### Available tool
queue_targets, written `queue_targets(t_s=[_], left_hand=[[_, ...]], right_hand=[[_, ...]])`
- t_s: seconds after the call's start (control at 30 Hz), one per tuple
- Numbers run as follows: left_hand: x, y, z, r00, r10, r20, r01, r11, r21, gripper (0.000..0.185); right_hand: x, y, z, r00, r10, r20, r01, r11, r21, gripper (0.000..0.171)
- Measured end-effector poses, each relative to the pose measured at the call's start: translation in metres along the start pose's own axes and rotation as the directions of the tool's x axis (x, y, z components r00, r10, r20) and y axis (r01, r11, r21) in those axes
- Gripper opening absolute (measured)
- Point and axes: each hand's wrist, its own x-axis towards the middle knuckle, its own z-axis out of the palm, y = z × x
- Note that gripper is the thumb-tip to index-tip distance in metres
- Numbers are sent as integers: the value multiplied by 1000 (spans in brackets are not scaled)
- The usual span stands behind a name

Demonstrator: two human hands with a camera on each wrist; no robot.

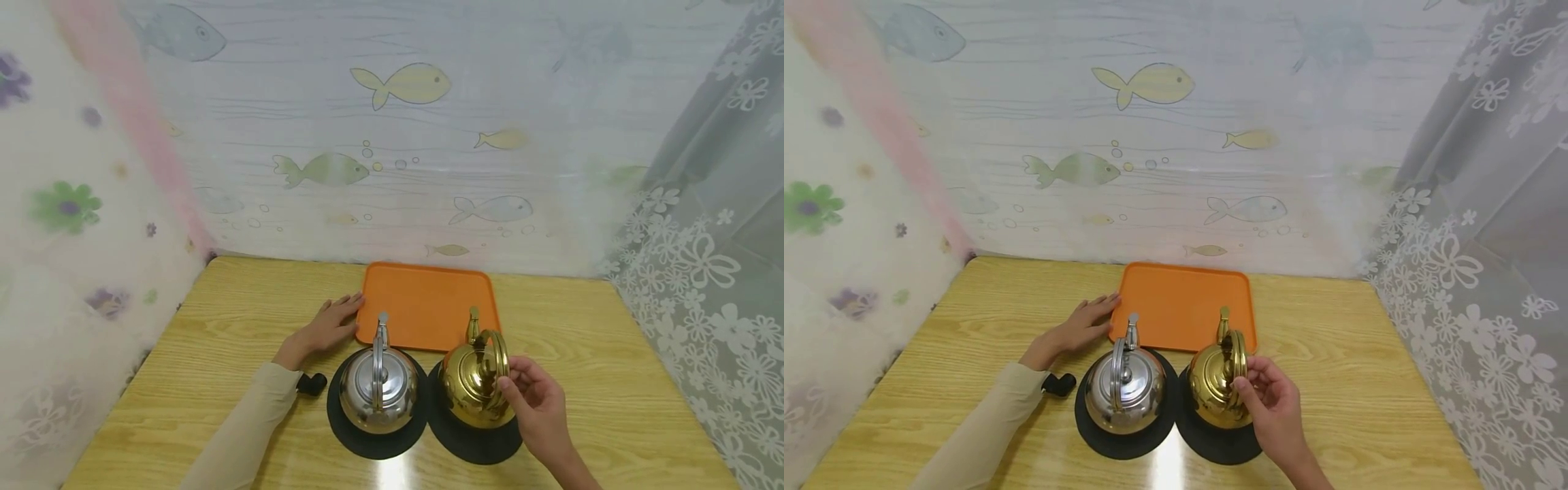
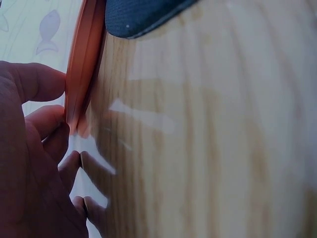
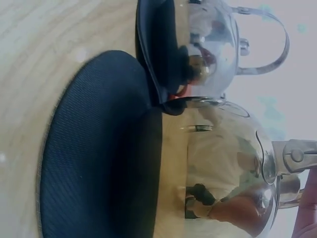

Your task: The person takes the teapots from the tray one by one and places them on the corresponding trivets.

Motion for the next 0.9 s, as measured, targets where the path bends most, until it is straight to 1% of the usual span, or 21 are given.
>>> queue_targets(t_s=[0.1, 0.17, 0.27, 0.37, 0.4, 0.43, 0.6, 0.63, 0.8, 0.9], left_hand=[[1, 3, -2, 1000, 1, 2, -1, 1000, -5, 60], [1, 5, -3, 1000, 2, 1, -2, 1000, -5, 59], [2, 8, -5, 1000, 2, -1, -2, 1000, 1, 59], [2, 11, -7, 1000, -1, 6, 1, 1000, 9, 59], [2, 12, -8, 1000, -4, 9, 4, 1000, 10, 60], [2, 14, -9, 1000, -7, 12, 6, 1000, 10, 60], [4, 18, -12, 1000, -17, 17, 17, 1000, 18, 59], [5, 18, -13, 1000, -19, 17, 18, 1000, 20, 59], [6, 21, -16, 1000, -24, 20, 23, 999, 28, 60], [6, 23, -17, 1000, -25, 18, 25, 999, 29, 59]], right_hand=[[-2, -2, -2, 999, 40, -8, -40, 998, -42, 31], [-2, -3, -4, 998, 59, -9, -60, 995, -74, 29], [-2, -4, -7, 999, 54, 0, -53, 996, -69, 22], [-1, -5, -10, 998, 62, -5, -62, 996, -57, 22], [-1, -5, -9, 999, 49, -15, -50, 998, -37, 24], [-1, -5, -9, 998, 55, -24, -56, 998, -33, 25], [2, -5, -6, 997, 43, -66, -44, 999, -11, 21], [2, -6, -7, 995, 67, -73, -69, 997, -26, 20], [5, -8, -11, 992, 102, -71, -105, 993, -48, 23], [6, -8, -14, 993, 105, -53, -108, 992, -58, 22]])
